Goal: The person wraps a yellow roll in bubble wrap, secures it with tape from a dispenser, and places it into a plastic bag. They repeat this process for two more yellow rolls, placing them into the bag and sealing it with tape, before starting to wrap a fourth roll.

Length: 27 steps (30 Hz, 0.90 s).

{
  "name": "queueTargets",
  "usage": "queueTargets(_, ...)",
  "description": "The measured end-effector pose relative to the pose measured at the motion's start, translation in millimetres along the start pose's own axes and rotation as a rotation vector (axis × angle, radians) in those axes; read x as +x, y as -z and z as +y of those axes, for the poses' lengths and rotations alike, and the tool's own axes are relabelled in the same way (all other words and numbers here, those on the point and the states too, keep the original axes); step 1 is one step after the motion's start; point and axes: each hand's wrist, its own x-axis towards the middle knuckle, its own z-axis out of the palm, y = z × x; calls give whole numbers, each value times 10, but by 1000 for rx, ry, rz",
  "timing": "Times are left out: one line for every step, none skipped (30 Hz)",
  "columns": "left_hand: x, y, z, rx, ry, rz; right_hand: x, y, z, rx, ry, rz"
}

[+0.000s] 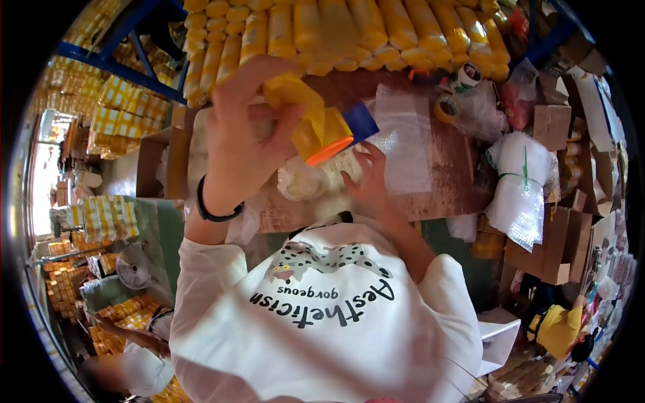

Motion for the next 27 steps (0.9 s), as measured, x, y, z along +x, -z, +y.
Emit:
queueTargets(33, 40, 58, 82, 57, -27, 20, -34, -67, -110, 93, 34)
queueTargets(80, 92, 112, 72, 34, -78, 50, -38, -120, -220, 186, 67)
queueTargets(129, 143, 162, 64, 11, -128, 137, -5, -153, -194, 234, 66)
queueTargets(125, 117, 155, 3, 15, -77, 160, -30, -161, -142, 169, 134)
queueTargets(119, 91, 147, -57, 15, -26, 183, -59, -175, -90, 107, 199)
queueTargets(141, 87, 181, -39, 17, -22, 226, -38, -189, -60, 104, 234)
queueTargets(173, 96, 237, -20, 19, -18, 272, -14, -208, -31, 103, 269)
queueTargets(204, 103, 280, -1, 23, -14, 319, 45, -215, -24, 161, 274)
queueTargets(234, 86, 305, -6, 22, -4, 371, 105, -231, -17, 218, 279)
queueTargets(263, 55, 328, -10, 21, 7, 396, 152, -217, 45, 265, 172)
queueTargets(282, 39, 341, -14, 21, 17, 412, 201, -195, 107, 311, 65)
queueTargets(278, 36, 336, -19, 38, 3, 426, 228, -186, 168, 357, -43)
queueTargets(264, 32, 321, -24, 54, -11, 414, 242, -215, 220, 322, -85)
queueTargets(261, 31, 311, -29, 70, -25, 377, 262, -262, 271, 287, -127)
queueTargets(260, 34, 319, -28, 78, -26, 360, 273, -281, 321, 252, -170)
queueTargets(250, 41, 337, -27, 86, -27, 368, 267, -262, 251, 288, -180)
queueTargets(242, 47, 350, -27, 95, -28, 370, 256, -232, 180, 322, -190)
queueTargets(244, 52, 359, -45, 105, -29, 374, 248, -206, 110, 355, -201)
queueTargets(248, 60, 371, -62, 115, -30, 381, 239, -191, 153, 251, -138)
queueTargets(248, 66, 384, -79, 127, -30, 389, 230, -177, 195, 146, -77)
queueTargets(244, 69, 388, -82, 125, -28, 431, 216, -143, 176, 132, 17)
queueTargets(244, 75, 387, -84, 122, -23, 473, 202, -111, 156, 116, 111)
queueTargets(251, 89, 382, -85, 116, -17, 576, 196, -56, 74, 192, 239)
queueTargets(258, 110, 371, -91, 110, -11, 721, 321, -136, -58, 308, 285)
queueTargets(261, 135, 353, -98, 105, -4, 866, 446, -216, -193, 418, 347)
queueTargets(264, 158, 330, -103, 100, 4, 922, 519, -250, -140, 439, 322)
queueTargets(262, 176, 301, -121, 75, 6, 956, 576, -260, -87, 460, 297)
